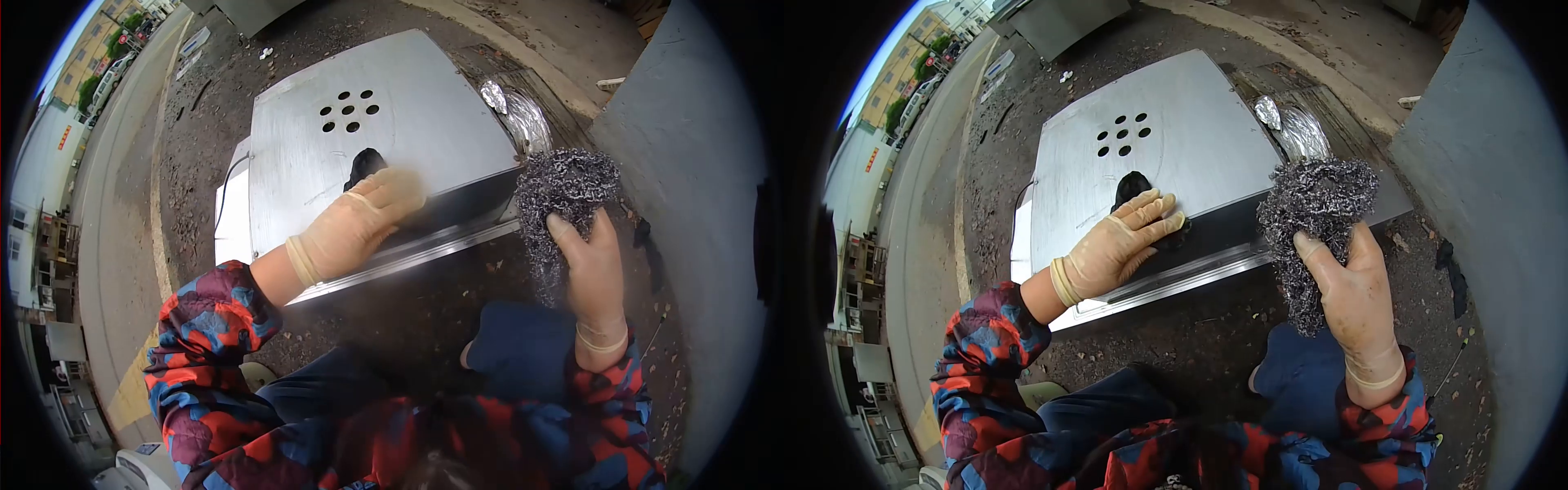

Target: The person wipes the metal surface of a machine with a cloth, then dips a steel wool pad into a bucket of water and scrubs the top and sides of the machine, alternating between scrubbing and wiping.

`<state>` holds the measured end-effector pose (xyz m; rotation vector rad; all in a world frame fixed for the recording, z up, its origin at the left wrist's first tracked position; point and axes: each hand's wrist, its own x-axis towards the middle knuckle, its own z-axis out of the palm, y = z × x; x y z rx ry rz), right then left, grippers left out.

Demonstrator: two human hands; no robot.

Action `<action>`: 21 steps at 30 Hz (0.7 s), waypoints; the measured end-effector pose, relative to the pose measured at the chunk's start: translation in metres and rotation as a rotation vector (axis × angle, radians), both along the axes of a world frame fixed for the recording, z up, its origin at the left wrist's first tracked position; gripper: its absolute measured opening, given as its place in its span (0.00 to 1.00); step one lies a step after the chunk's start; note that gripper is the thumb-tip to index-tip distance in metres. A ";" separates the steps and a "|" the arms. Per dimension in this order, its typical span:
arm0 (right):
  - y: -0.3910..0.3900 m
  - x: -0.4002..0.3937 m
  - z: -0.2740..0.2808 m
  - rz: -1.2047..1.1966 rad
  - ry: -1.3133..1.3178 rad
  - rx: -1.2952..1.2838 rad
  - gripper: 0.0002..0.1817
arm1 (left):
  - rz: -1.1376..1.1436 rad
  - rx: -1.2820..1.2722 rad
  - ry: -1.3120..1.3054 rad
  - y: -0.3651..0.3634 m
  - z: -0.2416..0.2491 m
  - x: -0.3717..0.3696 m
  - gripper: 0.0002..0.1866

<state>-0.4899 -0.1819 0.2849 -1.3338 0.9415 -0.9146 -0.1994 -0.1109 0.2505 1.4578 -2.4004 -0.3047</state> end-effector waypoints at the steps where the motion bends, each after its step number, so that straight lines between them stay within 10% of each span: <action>1: 0.000 -0.001 -0.002 -0.001 -0.018 0.004 0.14 | 0.052 0.025 -0.033 0.010 0.000 0.003 0.30; 10: -0.001 -0.019 -0.001 -0.047 -0.046 0.002 0.14 | 0.551 -0.031 0.247 0.071 0.016 0.081 0.19; 14: 0.002 -0.018 0.001 -0.080 -0.006 -0.019 0.14 | 0.729 0.239 -0.331 0.058 0.001 0.045 0.24; 21: 0.006 -0.015 0.006 -0.029 -0.021 0.020 0.14 | 0.263 0.025 -0.243 -0.045 -0.012 0.013 0.25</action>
